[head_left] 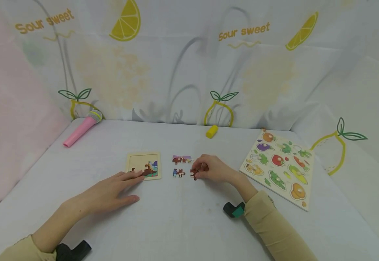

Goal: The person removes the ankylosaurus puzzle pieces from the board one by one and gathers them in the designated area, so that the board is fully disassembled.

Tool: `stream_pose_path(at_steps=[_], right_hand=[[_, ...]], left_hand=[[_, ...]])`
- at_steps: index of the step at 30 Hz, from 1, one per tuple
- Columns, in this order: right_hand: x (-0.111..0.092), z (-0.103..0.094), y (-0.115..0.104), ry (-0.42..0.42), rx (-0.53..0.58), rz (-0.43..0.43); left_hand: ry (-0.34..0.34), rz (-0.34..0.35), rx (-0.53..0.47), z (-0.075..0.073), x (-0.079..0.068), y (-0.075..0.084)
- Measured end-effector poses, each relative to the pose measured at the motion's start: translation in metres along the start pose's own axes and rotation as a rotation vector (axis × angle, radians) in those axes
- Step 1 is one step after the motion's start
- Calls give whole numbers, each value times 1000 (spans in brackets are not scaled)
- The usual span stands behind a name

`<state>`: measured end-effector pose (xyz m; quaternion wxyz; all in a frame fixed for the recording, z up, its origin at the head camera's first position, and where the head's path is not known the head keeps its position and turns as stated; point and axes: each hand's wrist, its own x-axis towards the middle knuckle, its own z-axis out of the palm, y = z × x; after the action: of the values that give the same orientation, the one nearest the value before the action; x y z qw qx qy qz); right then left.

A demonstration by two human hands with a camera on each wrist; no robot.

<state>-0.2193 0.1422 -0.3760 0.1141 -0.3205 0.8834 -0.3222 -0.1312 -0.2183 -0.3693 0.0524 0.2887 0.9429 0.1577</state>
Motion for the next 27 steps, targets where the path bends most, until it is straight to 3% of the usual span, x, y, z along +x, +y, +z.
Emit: stream_pose_path(at_steps=[27], right_hand=[[0, -2, -3, 8, 18, 12]], left_hand=[[2, 7, 0, 0, 0, -1]])
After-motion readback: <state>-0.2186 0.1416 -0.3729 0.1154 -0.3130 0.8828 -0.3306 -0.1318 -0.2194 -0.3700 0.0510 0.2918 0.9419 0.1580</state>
